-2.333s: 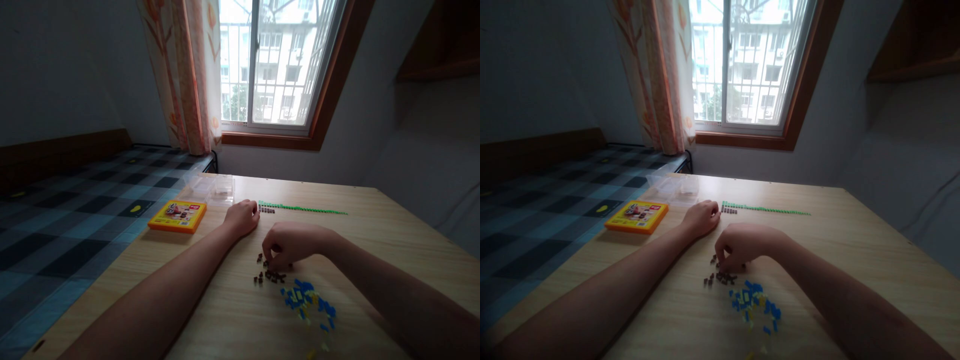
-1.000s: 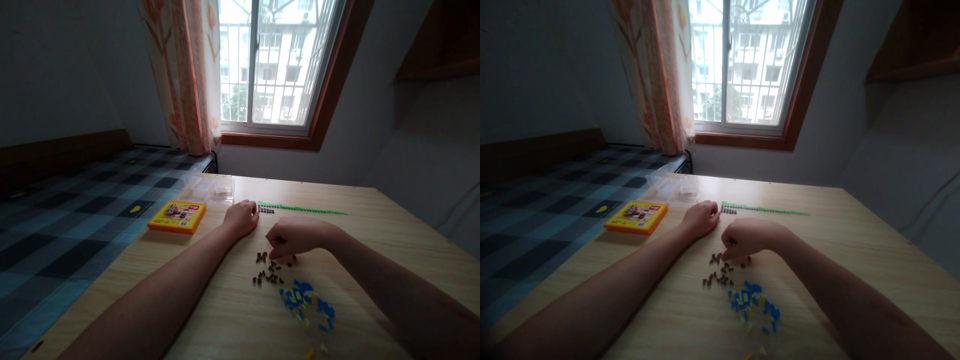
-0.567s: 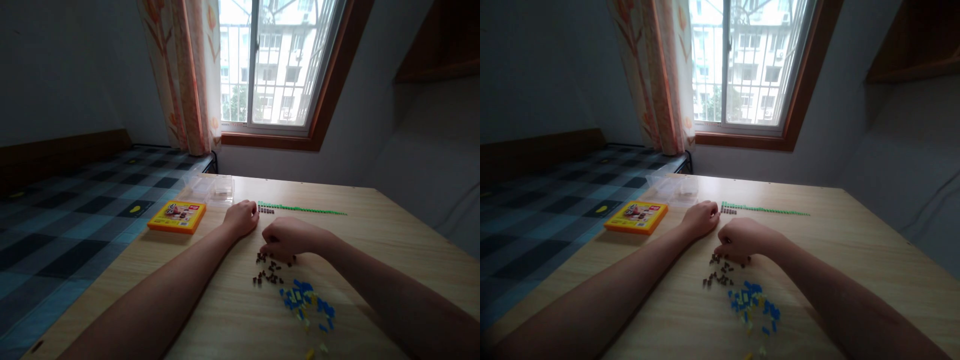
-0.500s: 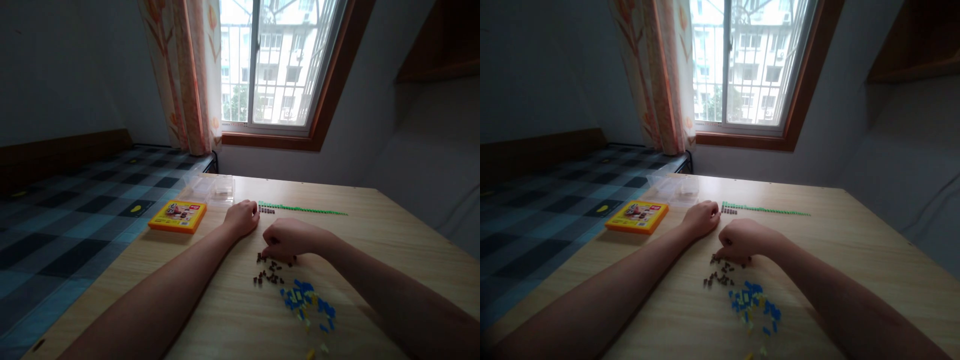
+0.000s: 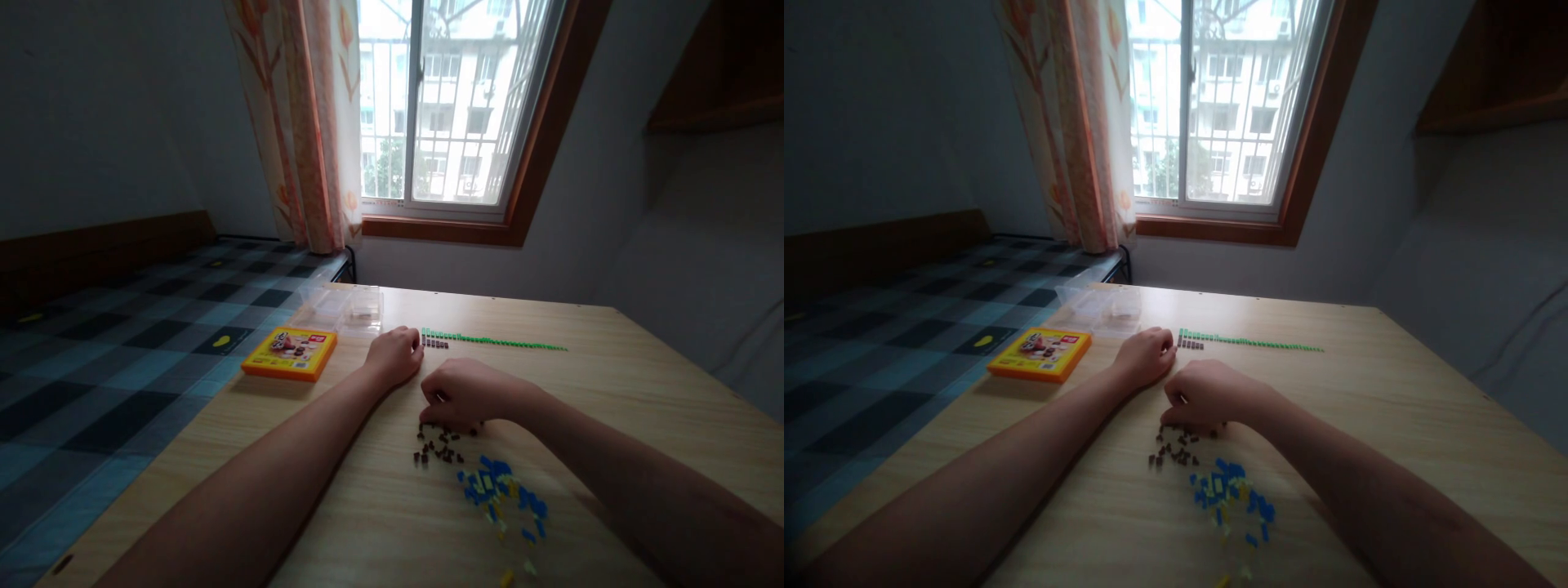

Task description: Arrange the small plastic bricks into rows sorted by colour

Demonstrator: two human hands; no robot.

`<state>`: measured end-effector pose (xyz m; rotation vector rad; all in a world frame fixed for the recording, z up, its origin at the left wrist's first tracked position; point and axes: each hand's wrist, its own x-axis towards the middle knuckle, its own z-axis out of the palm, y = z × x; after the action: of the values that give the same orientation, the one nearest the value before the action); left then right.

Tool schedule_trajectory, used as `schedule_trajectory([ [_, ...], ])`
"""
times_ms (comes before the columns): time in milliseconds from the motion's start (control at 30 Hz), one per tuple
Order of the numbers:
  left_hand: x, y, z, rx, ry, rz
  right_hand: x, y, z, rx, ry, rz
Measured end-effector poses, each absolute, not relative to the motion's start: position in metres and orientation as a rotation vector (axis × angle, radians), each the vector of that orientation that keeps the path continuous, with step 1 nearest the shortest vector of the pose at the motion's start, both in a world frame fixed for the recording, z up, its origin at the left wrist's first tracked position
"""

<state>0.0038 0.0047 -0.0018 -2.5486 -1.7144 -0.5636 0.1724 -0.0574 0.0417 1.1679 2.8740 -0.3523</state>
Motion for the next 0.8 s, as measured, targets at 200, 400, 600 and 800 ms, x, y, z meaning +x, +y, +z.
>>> schedule_trajectory([
  [200, 0.004, 0.004, -0.001, -2.553, -1.726, -0.549, 0.174, -0.057, 0.052, 1.263, 2.928, -0.288],
  [400, 0.003, 0.004, -0.001, -2.566, -1.702, -0.558, 0.201, -0.036, 0.065, 1.46, 2.881, -0.274],
  [600, 0.004, 0.004, 0.0, -2.565, -1.702, -0.568, 0.218, -0.022, 0.059, 1.538, 2.801, -0.235],
  [800, 0.005, 0.001, 0.003, -2.561, -1.766, -0.57, 0.214, -0.021, 0.05, 1.265, 2.875, -0.476],
])
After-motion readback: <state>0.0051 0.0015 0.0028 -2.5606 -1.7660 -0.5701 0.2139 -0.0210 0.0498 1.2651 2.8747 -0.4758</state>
